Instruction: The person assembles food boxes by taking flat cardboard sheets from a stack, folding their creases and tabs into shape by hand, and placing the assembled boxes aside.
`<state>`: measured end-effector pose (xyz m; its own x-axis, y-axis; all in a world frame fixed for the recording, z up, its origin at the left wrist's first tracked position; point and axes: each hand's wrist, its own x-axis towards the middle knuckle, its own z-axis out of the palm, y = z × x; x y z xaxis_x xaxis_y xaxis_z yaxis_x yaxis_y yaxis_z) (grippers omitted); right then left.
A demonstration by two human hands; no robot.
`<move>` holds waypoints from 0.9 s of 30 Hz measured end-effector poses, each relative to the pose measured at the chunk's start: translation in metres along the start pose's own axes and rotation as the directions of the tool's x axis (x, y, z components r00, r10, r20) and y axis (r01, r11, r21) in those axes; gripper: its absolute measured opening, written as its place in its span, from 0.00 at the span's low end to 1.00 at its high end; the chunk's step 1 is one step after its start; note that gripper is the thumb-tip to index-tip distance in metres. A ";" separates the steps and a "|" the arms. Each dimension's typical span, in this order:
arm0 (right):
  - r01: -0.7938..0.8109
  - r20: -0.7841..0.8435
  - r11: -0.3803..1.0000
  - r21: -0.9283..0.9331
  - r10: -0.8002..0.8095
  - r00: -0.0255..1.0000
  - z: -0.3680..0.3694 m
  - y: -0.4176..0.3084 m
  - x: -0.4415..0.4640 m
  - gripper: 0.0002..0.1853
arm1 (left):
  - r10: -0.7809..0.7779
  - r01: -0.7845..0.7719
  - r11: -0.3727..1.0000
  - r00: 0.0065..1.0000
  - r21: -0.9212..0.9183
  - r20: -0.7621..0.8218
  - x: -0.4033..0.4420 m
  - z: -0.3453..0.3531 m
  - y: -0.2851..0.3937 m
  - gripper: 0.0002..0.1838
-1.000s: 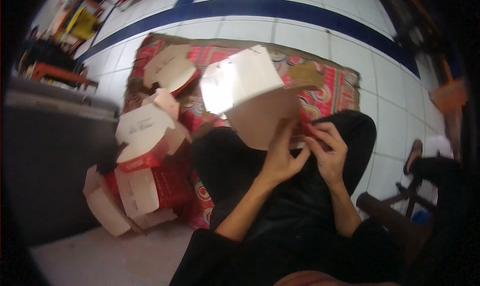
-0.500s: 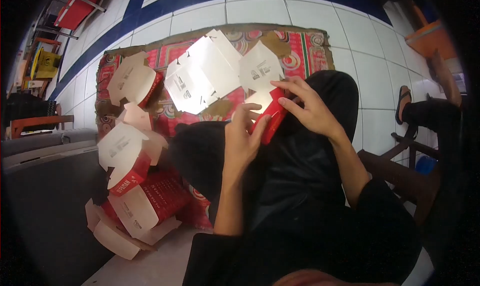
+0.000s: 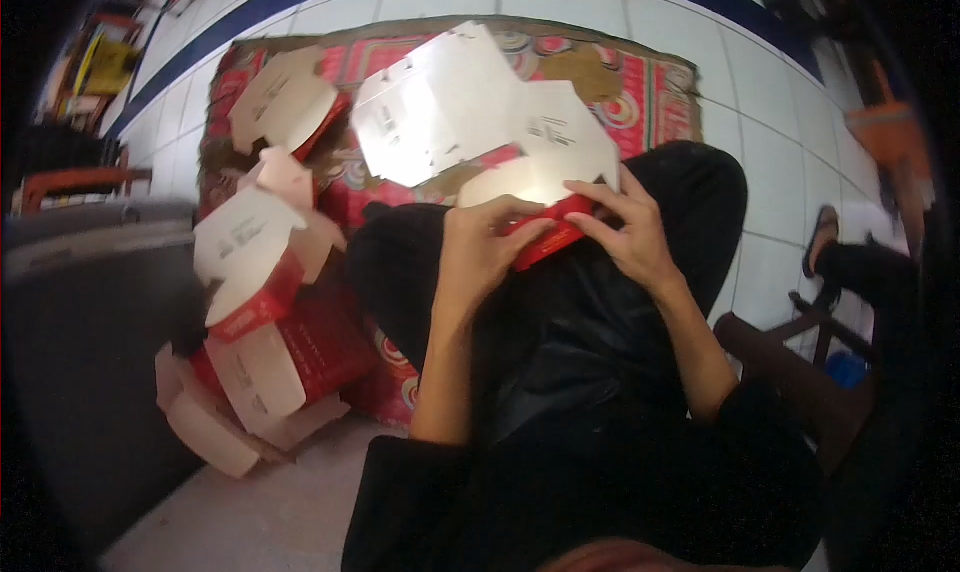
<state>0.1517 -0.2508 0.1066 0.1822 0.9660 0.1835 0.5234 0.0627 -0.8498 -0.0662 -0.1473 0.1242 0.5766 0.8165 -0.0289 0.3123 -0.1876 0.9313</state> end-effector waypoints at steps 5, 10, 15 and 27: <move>-0.255 0.103 0.915 0.314 0.234 0.967 0.000 0.016 0.001 0.17 | 0.217 -0.215 0.975 0.976 0.051 -0.021 0.004 -0.005 0.003 0.13; -0.061 0.120 0.996 0.068 0.052 0.991 0.009 0.007 -0.001 0.15 | 0.238 -0.239 0.970 0.971 0.044 0.031 0.007 -0.008 -0.003 0.11; -0.011 0.186 0.999 -0.031 0.017 0.982 0.013 0.000 -0.007 0.38 | 0.253 -0.250 0.964 0.967 0.093 -0.025 0.010 -0.006 -0.005 0.11; -0.265 -0.157 0.747 0.611 0.441 0.884 0.024 0.037 -0.005 0.37 | 0.450 -0.408 0.888 0.674 0.212 -0.586 0.001 -0.020 0.004 0.20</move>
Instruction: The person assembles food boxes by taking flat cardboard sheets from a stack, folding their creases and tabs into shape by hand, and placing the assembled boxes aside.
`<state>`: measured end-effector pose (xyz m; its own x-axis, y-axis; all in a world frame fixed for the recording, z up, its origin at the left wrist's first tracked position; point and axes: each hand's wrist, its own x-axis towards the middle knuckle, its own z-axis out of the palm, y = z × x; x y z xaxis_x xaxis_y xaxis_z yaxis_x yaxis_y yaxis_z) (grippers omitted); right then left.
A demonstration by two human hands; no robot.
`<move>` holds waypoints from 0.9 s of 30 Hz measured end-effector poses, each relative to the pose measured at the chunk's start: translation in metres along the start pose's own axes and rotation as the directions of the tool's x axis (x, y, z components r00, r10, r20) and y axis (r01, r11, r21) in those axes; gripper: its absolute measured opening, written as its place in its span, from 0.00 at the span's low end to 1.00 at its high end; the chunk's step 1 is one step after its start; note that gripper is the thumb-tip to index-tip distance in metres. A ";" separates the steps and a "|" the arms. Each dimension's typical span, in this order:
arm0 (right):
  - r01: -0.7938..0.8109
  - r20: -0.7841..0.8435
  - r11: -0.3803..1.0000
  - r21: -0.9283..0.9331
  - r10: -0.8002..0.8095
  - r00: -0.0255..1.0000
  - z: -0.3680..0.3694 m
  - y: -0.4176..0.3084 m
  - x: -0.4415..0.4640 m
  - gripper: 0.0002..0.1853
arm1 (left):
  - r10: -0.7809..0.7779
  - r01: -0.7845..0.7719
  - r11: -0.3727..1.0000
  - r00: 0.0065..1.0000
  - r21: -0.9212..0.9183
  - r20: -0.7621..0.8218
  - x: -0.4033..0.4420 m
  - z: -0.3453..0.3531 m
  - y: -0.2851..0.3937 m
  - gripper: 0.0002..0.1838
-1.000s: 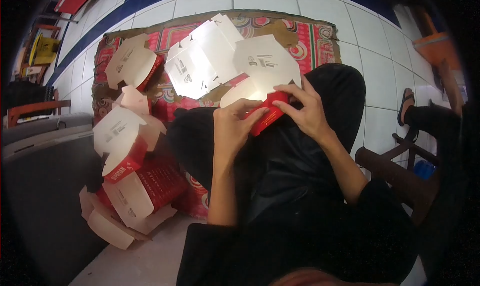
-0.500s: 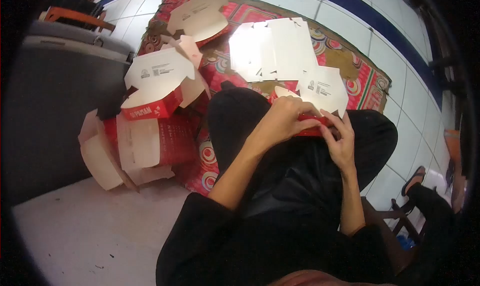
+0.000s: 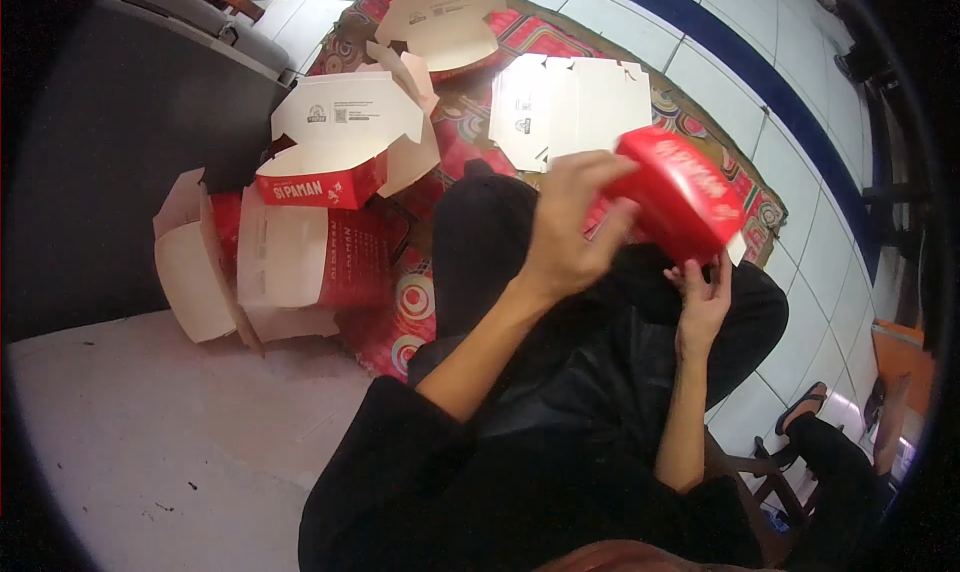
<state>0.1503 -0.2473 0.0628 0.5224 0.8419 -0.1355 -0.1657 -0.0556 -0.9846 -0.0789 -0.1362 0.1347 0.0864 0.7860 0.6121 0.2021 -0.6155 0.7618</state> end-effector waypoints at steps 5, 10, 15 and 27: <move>0.066 0.032 0.959 0.277 -0.078 0.996 0.026 -0.029 0.031 0.28 | -0.368 0.368 0.930 0.930 -0.009 -0.003 -0.038 -0.012 -0.039 0.17; 0.140 0.461 0.971 0.195 -0.217 0.860 0.154 -0.106 0.067 0.36 | -0.158 -0.064 0.877 0.898 0.476 0.411 -0.044 0.000 -0.036 0.19; 0.170 0.740 0.983 0.074 -0.168 0.652 0.195 -0.085 0.107 0.45 | -0.114 -0.181 0.816 0.881 0.550 0.459 -0.052 0.002 -0.050 0.19; 0.479 0.486 0.119 -0.869 0.036 0.873 0.047 0.100 0.189 0.35 | -0.205 -0.134 0.807 0.850 0.575 0.485 -0.050 0.012 -0.053 0.13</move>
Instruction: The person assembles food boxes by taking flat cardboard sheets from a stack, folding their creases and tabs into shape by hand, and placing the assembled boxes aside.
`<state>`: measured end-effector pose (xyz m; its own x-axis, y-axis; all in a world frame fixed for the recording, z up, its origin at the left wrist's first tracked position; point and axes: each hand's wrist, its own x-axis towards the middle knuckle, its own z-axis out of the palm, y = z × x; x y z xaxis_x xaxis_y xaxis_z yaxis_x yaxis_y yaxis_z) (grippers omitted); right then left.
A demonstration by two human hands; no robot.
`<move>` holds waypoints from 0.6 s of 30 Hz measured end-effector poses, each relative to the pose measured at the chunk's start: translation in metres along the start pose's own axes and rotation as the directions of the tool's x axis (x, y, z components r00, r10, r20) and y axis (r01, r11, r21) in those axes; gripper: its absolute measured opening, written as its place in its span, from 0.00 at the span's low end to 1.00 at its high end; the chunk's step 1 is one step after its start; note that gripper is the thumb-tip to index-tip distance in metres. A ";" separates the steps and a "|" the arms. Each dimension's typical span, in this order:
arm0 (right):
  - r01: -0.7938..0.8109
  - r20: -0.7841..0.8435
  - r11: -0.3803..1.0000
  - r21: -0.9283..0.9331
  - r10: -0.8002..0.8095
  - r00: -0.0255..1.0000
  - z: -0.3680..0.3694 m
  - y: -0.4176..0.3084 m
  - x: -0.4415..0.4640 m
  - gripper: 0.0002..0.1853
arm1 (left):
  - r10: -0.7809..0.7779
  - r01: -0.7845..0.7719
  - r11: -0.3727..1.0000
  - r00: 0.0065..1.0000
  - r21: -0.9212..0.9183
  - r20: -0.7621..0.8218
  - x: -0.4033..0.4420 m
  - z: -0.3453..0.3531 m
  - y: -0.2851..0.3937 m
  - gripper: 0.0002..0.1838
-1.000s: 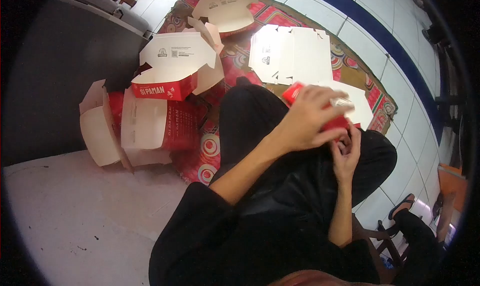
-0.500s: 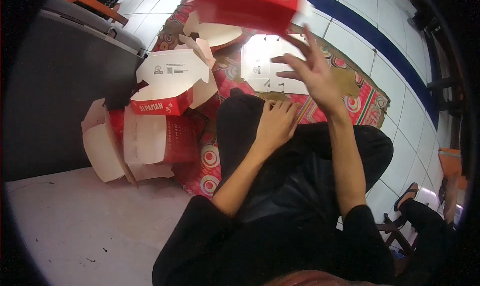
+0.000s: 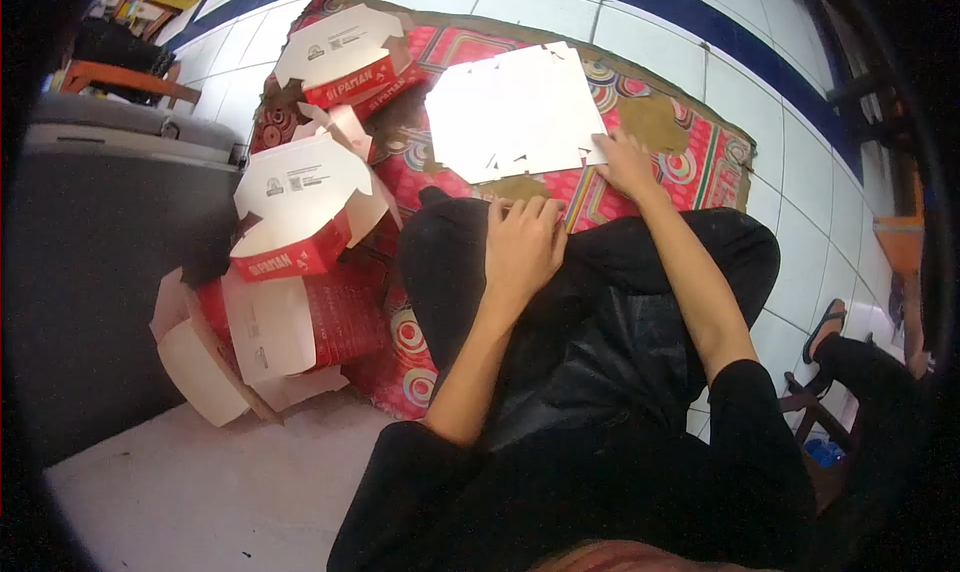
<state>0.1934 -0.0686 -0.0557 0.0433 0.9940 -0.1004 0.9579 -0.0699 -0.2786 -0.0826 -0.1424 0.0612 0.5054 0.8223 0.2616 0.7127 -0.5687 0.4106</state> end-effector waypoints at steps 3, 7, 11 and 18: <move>0.038 -0.028 0.997 -0.066 -0.040 0.999 0.004 0.001 0.008 0.24 | 0.012 -0.012 1.000 1.000 0.017 -0.004 0.002 -0.001 -0.001 0.12; 0.133 -0.109 0.981 -0.144 -0.149 0.983 0.007 0.000 0.009 0.18 | 0.019 -0.020 1.000 1.000 0.025 0.018 0.003 -0.004 0.000 0.11; 0.171 -0.056 0.972 -0.161 -0.182 0.982 0.016 0.007 0.022 0.10 | 0.012 -0.013 0.999 1.000 0.032 0.013 0.004 -0.003 0.002 0.11; 0.049 -0.114 0.960 0.277 -0.018 0.993 -0.030 -0.011 0.006 0.10 | 0.031 -0.031 0.996 1.000 0.081 0.003 0.004 -0.005 0.004 0.12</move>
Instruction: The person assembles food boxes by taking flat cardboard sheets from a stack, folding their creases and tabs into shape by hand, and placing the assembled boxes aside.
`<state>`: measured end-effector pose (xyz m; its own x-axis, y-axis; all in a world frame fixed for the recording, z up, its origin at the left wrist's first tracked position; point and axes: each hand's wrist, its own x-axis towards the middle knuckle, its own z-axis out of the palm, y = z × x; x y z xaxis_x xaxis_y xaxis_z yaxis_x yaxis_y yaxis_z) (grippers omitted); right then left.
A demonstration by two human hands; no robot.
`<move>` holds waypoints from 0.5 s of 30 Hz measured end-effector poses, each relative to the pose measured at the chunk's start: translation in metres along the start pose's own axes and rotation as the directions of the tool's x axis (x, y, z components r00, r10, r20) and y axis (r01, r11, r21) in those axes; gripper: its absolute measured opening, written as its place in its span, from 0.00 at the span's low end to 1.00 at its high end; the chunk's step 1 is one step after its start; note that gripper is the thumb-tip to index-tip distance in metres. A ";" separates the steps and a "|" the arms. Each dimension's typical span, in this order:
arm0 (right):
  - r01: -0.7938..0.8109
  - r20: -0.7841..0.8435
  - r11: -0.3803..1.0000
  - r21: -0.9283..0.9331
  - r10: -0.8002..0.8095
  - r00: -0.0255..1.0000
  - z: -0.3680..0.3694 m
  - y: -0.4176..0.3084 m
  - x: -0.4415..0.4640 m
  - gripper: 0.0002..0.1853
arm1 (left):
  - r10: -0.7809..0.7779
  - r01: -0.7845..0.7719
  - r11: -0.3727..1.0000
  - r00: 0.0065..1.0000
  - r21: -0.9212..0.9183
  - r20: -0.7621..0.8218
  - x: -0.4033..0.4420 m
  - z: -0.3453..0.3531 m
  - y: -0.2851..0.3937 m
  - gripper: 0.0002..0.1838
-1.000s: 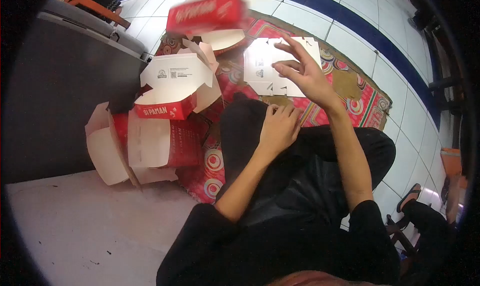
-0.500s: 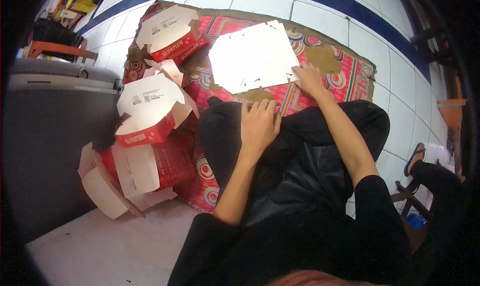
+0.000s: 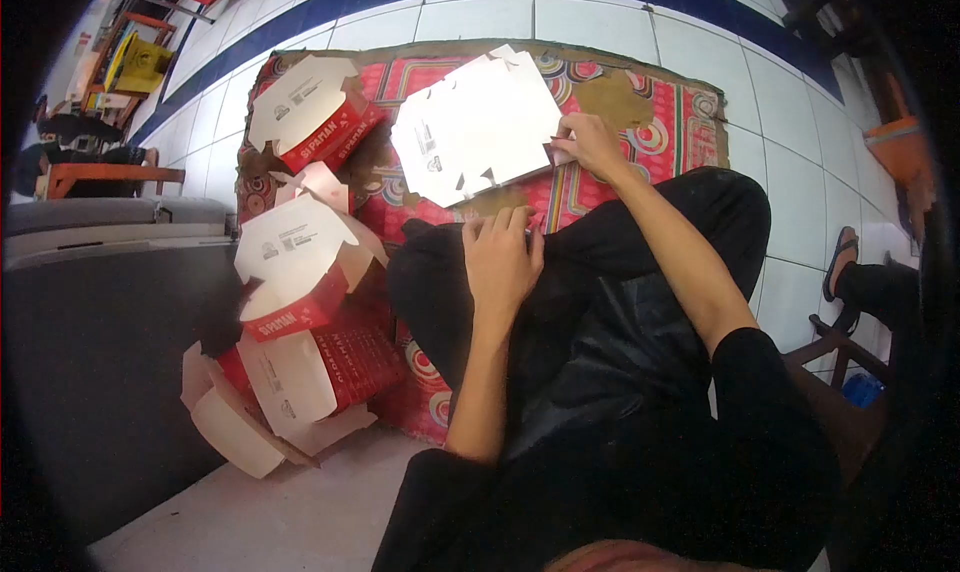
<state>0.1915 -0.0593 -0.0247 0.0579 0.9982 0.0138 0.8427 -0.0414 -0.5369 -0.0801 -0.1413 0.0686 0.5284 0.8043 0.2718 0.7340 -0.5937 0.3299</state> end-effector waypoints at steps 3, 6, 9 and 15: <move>-0.008 -0.169 0.972 0.236 0.050 0.984 -0.016 -0.007 -0.008 0.10 | -0.049 0.055 0.997 0.992 -0.050 0.113 0.001 -0.003 0.000 0.19; 0.214 -0.442 0.876 0.431 -0.002 0.897 -0.061 -0.042 -0.033 0.10 | -0.096 0.077 0.977 0.992 -0.197 -0.085 0.003 -0.012 0.004 0.39; 0.345 -0.382 0.857 0.384 -0.193 0.904 -0.107 -0.082 -0.089 0.05 | 0.023 -0.051 0.997 0.910 -0.057 -0.414 0.015 -0.026 0.011 0.41; 0.113 -0.274 0.648 0.753 0.153 0.950 -0.127 -0.091 -0.172 0.09 | 0.333 -0.344 0.909 0.939 -0.236 -0.086 0.046 -0.065 0.024 0.11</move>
<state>0.1729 -0.2324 0.1286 0.3301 0.9299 0.1621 0.1491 0.1182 -0.9817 -0.0664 -0.1200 0.1478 0.7037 0.5554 0.4431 0.3843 -0.8221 0.4200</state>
